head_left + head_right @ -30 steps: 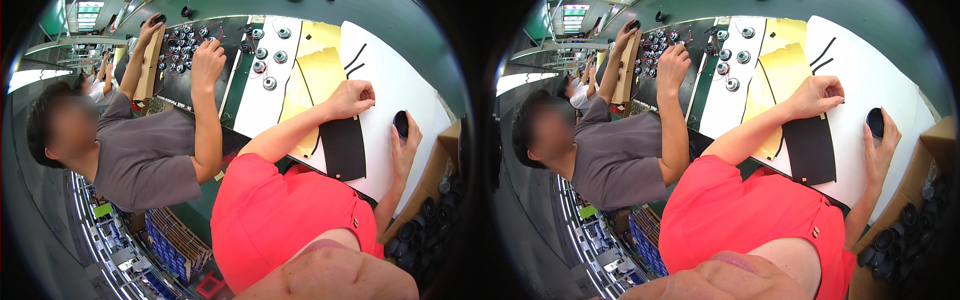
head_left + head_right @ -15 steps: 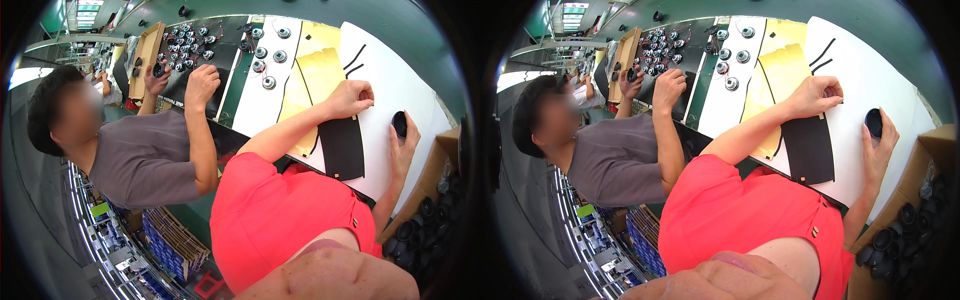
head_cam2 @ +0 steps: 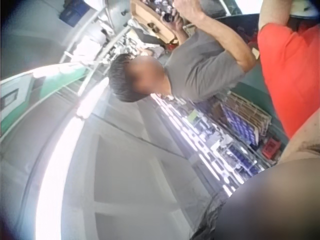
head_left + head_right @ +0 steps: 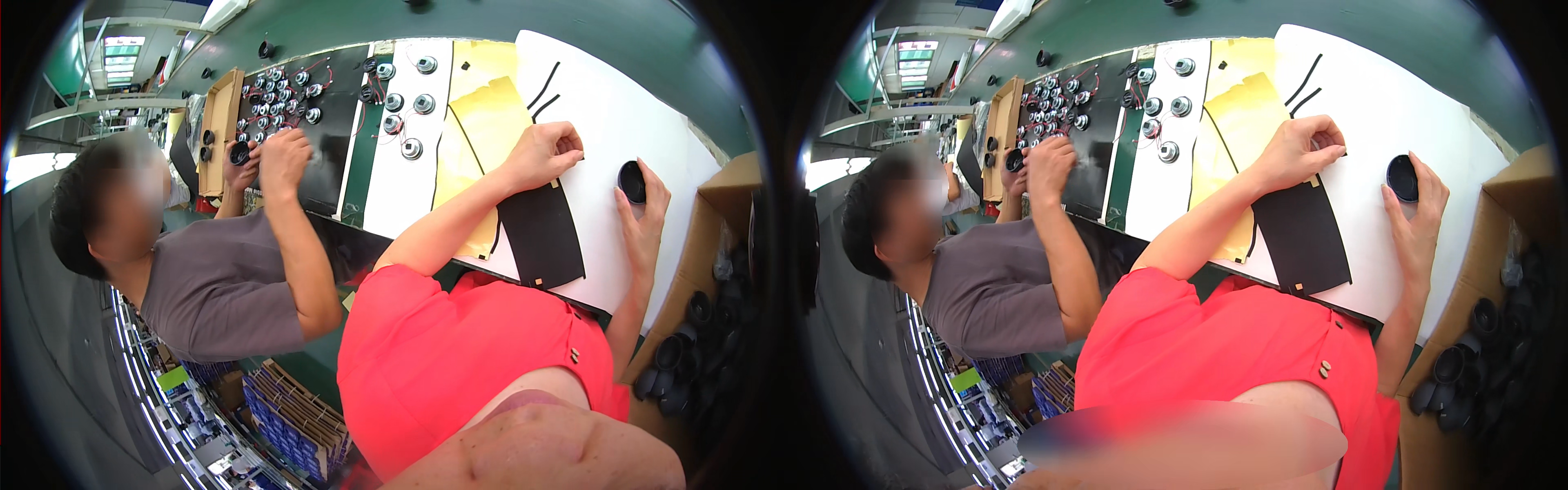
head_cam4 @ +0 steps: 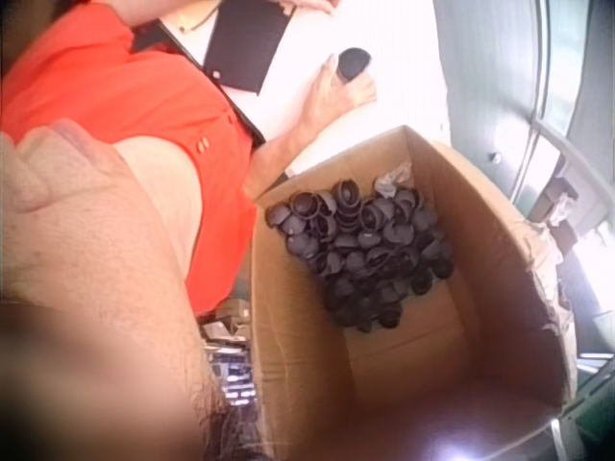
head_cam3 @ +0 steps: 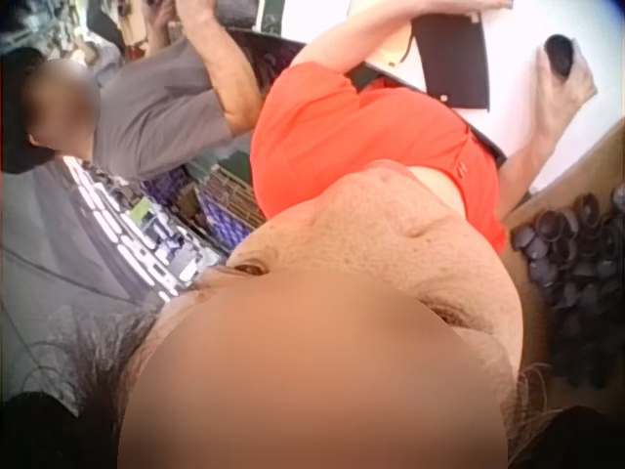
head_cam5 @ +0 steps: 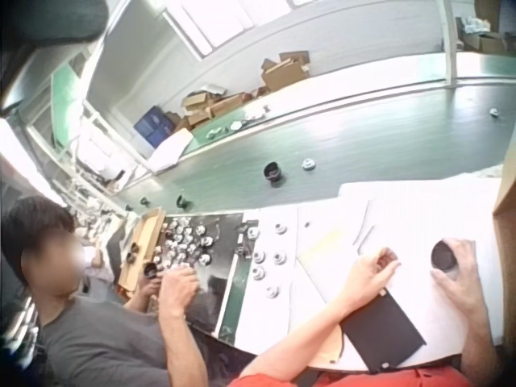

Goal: Assembling small components onto a black panel and organizing plastic caps at a production workbench.

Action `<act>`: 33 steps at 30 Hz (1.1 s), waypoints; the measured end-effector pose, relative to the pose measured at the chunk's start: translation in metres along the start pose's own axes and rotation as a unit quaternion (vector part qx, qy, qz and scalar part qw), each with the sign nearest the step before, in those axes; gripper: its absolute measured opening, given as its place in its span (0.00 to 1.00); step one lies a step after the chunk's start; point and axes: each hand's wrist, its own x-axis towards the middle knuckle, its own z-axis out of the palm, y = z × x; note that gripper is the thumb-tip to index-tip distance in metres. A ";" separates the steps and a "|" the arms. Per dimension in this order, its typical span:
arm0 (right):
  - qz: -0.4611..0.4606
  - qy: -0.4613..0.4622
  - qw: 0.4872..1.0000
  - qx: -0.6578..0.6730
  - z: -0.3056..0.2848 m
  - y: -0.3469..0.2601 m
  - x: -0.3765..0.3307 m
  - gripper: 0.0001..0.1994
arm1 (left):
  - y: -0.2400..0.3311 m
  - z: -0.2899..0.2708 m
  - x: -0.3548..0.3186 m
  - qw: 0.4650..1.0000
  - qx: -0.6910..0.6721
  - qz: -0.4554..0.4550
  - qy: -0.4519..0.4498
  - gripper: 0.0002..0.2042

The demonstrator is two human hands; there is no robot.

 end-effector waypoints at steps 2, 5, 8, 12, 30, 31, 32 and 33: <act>0.003 0.005 1.000 -0.003 0.000 -0.002 0.000 0.27 | 0.002 -0.001 -0.001 1.000 -0.006 -0.020 0.000 0.05; 0.006 0.008 1.000 -0.008 0.000 -0.003 0.001 0.28 | 0.003 0.000 0.000 1.000 -0.003 -0.028 0.012 0.05; 0.004 0.007 1.000 -0.012 0.000 -0.002 0.001 0.28 | 0.003 0.000 0.001 0.999 -0.004 -0.037 0.008 0.05; -0.003 0.009 1.000 -0.018 0.002 -0.003 0.001 0.29 | 0.001 -0.001 0.000 1.000 0.001 -0.015 0.011 0.05; 0.077 0.006 0.996 0.033 0.005 0.002 -0.001 0.33 | -0.005 0.001 0.000 0.999 -0.024 0.007 0.028 0.05; 0.089 0.010 0.995 0.040 0.005 0.003 -0.001 0.33 | -0.006 0.001 0.000 0.999 -0.030 0.008 0.016 0.05; 0.088 0.006 0.995 0.041 0.005 0.003 -0.002 0.33 | -0.007 0.002 -0.001 0.999 -0.030 0.006 0.019 0.05; 0.084 0.006 0.996 0.034 0.005 0.004 -0.002 0.33 | -0.008 0.003 0.000 0.999 -0.030 0.013 0.026 0.04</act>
